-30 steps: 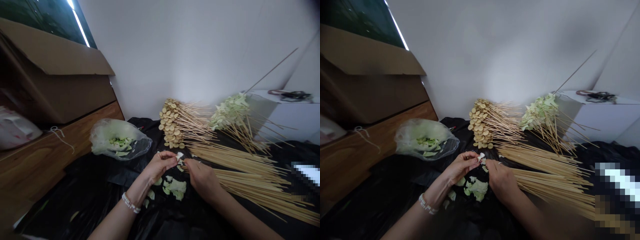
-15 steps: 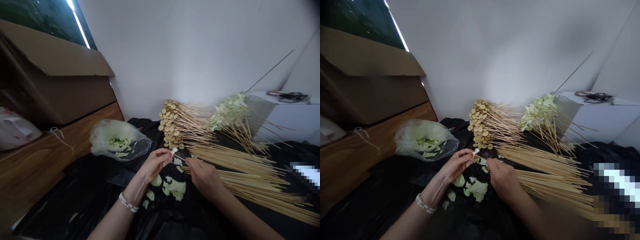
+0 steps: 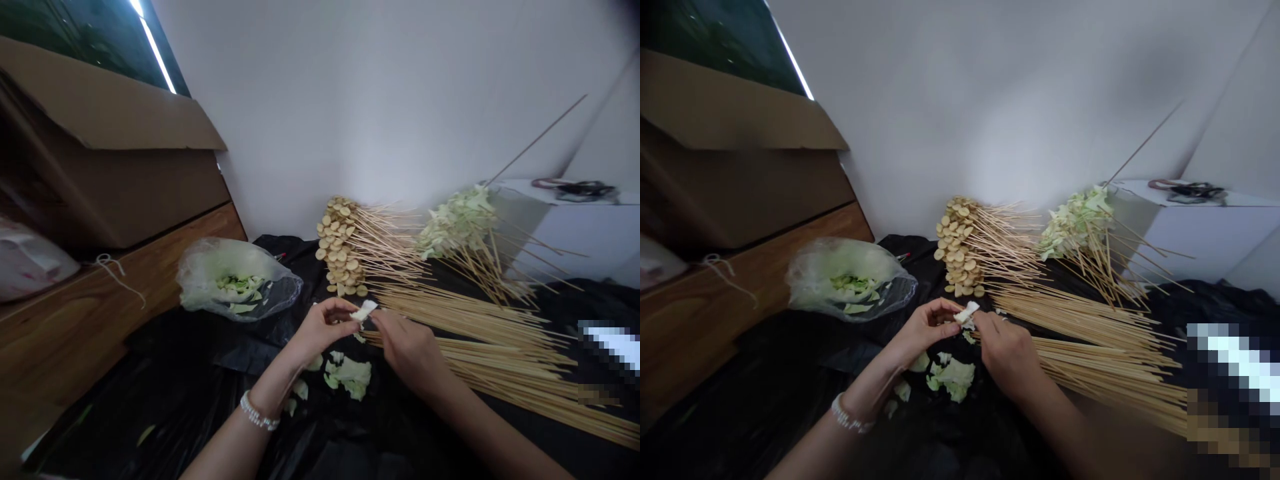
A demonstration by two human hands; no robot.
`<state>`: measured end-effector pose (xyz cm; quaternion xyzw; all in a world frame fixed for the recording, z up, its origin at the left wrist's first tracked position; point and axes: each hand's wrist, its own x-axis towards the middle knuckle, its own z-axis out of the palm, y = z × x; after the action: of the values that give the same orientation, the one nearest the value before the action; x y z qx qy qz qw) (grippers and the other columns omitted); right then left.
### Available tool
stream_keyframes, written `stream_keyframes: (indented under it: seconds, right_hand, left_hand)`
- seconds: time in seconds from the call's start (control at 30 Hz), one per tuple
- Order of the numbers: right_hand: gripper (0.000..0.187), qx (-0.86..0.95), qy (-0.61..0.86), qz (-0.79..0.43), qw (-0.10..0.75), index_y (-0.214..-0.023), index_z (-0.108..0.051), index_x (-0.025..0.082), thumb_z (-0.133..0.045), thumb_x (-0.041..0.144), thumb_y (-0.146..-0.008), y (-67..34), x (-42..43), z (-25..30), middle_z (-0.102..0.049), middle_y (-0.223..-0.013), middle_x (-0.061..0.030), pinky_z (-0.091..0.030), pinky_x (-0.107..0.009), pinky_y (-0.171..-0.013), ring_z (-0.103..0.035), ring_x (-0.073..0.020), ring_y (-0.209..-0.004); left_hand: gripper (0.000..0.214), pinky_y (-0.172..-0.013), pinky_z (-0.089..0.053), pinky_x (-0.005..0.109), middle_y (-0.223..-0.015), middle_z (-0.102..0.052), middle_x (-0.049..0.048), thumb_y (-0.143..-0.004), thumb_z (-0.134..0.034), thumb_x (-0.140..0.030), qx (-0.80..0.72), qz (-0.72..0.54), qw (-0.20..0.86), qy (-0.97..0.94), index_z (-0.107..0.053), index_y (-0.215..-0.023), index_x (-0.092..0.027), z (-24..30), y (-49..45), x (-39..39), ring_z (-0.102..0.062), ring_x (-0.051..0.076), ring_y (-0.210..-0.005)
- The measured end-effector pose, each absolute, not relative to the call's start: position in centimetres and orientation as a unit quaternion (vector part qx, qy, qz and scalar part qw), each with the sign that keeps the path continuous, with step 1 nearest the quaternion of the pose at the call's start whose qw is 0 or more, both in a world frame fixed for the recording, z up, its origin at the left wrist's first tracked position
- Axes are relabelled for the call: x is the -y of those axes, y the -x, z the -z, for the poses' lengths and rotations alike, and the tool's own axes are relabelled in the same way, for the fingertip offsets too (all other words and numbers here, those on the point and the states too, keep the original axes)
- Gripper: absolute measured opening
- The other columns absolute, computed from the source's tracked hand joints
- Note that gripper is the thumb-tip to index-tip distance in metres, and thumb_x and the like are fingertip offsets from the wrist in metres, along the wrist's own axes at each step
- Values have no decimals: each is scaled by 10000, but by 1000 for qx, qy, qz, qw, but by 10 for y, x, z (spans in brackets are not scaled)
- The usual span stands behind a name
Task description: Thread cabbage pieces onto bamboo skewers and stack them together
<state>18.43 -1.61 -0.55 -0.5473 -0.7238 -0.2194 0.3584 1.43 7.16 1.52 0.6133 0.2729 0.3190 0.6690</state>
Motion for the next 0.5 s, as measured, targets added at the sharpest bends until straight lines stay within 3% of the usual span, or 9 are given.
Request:
stream_keyframes:
  seconds: [0.1, 0.2, 0.3, 0.4, 0.5]
  right_hand:
    - [228, 698, 558, 238, 381, -1012, -631, 123, -413, 152, -954, -193, 15, 1, -679, -816, -63, -428, -242, -664, -624, -139, -689]
    - [225, 693, 565, 242, 377, -1023, -630, 122, -420, 171, -960, -198, 14, 0, -691, -843, -71, -435, -245, -667, -636, -144, -702]
    - [227, 693, 568, 244, 371, -1010, -639, 129, -421, 173, -961, -197, 13, 0, -702, -866, -75, -440, -244, -669, -645, -145, -708]
    - [217, 685, 571, 242, 381, -1008, -640, 132, -435, 186, -956, -195, 13, 0, -709, -887, -72, -443, -246, -661, -647, -145, -699]
    - [225, 664, 584, 235, 403, -1056, -631, 138, -442, 202, -952, -196, 14, -1, -711, -912, -68, -456, -257, -679, -656, -159, -740]
  left_hand:
    - [427, -685, -420, 235, -864, -629, 9, -535, -863, -313, -254, -238, 547, -762, -654, -878, -168, -25, -7, -68, -550, 135, -784]
    - [411, -742, -410, 252, -867, -627, 2, -504, -871, -334, -181, -121, 424, -879, -682, -840, -192, -30, 0, -64, -539, 162, -836]
    - [280, -731, -403, 250, -810, -626, -1, -578, -825, -297, -177, -82, 366, -910, -697, -803, -191, -26, 3, -65, -540, 165, -816]
    - [143, -612, -381, 223, -693, -588, -16, -699, -734, -270, -232, -109, 443, -859, -671, -767, -161, -22, 3, -71, -510, 117, -656]
    - [181, -593, -377, 208, -671, -574, -20, -748, -708, -310, -248, -196, 570, -758, -631, -775, -148, -22, 2, -77, -498, 96, -619]
